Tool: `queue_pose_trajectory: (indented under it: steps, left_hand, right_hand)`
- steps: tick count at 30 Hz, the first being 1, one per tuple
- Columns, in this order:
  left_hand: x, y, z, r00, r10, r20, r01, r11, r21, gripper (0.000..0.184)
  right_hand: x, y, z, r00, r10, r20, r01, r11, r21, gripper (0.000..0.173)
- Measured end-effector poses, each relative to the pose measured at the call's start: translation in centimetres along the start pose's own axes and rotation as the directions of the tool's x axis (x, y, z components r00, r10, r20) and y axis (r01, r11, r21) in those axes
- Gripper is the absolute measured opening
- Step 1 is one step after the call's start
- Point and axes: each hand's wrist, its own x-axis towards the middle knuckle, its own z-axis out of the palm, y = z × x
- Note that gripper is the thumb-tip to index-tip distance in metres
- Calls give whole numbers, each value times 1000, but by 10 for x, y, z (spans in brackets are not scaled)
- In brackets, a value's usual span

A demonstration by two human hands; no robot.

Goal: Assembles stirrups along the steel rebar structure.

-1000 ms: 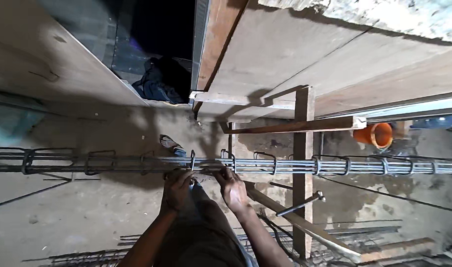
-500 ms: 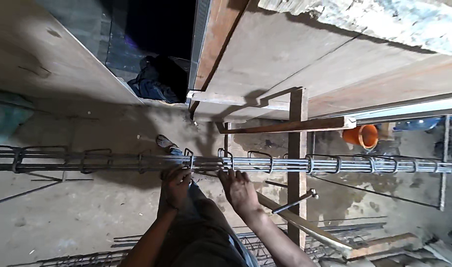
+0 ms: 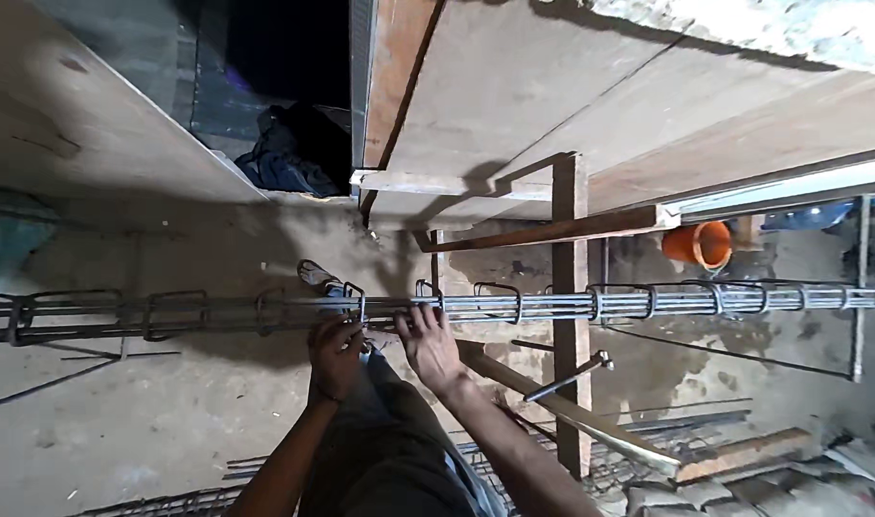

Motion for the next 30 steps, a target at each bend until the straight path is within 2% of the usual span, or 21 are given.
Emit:
queue_pose_trajectory:
  steps: [1,2,4,6,8,11,14,16,18,21,24,26,28,30]
  left_hand:
    - [0,0,0,1000,0,-2,0,1000,-7,12]
    - [0,0,1,1000,1,-13,-1,1000,-11,11]
    - [1,-1,2,999,-4,-32,3,1000,-15,11]
    - [0,-2,3,999,-2,-34,2,1000,-2,11]
    - [0,-2,2,999,20,-29,-20,1000,2,10]
    - [0,-5,0,998,51,-45,-52,999,-8,10]
    - [0,-10,1,995,79,-58,-81,996,-32,10]
    - [-1,-14,2,990,119,-72,-122,992,-37,9]
    - [-2,-18,4,985,147,-93,-151,988,-37,8]
    - [-4,-18,5,983,150,-111,-154,988,-27,8]
    - [-3,-18,5,982,152,-113,-155,988,-20,7]
    - [-3,-18,4,981,156,-112,-160,987,-31,7]
    - [-4,-18,4,986,134,-100,-137,990,-32,8]
    - [-6,-19,2,992,100,-73,-102,994,-31,9]
  right_hand:
    - [-15,-3,-1,994,18,-107,-21,999,-32,36]
    - [-31,-8,2,976,18,-215,-22,1000,-17,33]
    - [-55,-22,21,955,34,-294,7,990,138,23]
    - [-63,-41,51,979,125,-161,-70,949,308,29]
    - [-53,-51,77,974,226,-21,-212,936,280,42]
    - [-23,-54,101,950,311,37,-312,930,193,39]
    - [2,-57,105,898,325,295,-392,898,202,42]
    - [13,-63,104,869,281,406,-392,893,220,44]
    - [15,-72,106,911,251,327,-339,908,245,39]
    - [2,-82,118,968,243,66,-252,920,300,30]
    - [-21,-88,121,951,302,-61,-247,866,435,37]
    - [-31,-93,107,920,389,-52,-318,817,480,44]
    - [-30,-92,90,895,438,86,-418,754,506,44]
    - [-26,-89,89,890,434,140,-444,754,485,44]
